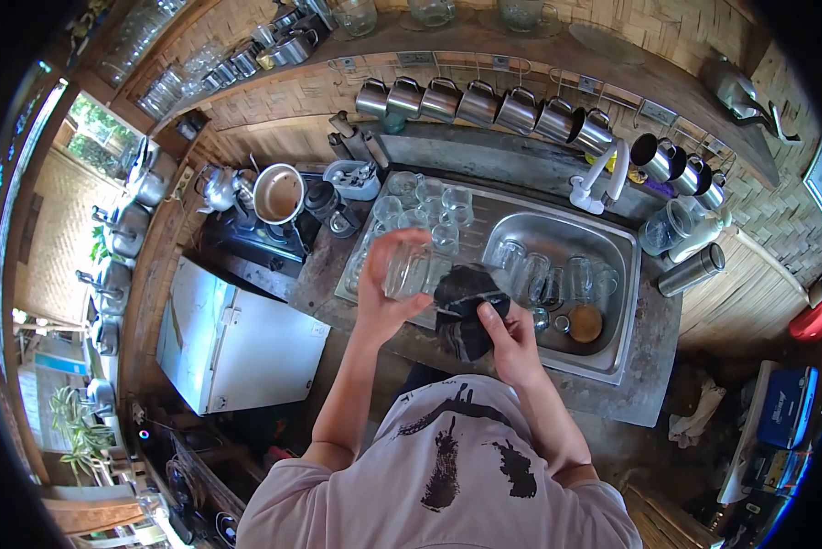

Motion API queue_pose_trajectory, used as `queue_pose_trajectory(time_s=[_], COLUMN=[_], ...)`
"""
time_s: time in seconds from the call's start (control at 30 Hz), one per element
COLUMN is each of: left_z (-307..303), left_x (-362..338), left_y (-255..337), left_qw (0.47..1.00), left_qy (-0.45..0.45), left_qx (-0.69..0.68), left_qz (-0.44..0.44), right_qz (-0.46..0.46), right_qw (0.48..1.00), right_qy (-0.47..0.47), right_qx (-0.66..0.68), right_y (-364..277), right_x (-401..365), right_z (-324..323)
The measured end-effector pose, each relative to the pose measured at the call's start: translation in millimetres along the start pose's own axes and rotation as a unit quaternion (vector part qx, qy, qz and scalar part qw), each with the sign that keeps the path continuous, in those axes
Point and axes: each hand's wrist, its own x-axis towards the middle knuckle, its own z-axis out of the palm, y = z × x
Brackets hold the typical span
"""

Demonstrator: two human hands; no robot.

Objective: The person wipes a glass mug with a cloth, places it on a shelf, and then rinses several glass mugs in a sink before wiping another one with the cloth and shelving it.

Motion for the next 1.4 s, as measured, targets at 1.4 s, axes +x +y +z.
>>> queue_pose_trajectory(time_s=[1.4], left_z=[-5.2], left_x=[-29.8], left_y=[-2.8], left_qw=[0.99], left_qy=[-0.086], left_qx=[0.096], left_qz=[0.048], right_qz=[0.193], right_qw=[0.966], right_qy=[0.038], right_qx=[0.166], right_y=[-7.0], right_x=[-2.9], right_z=[-15.3])
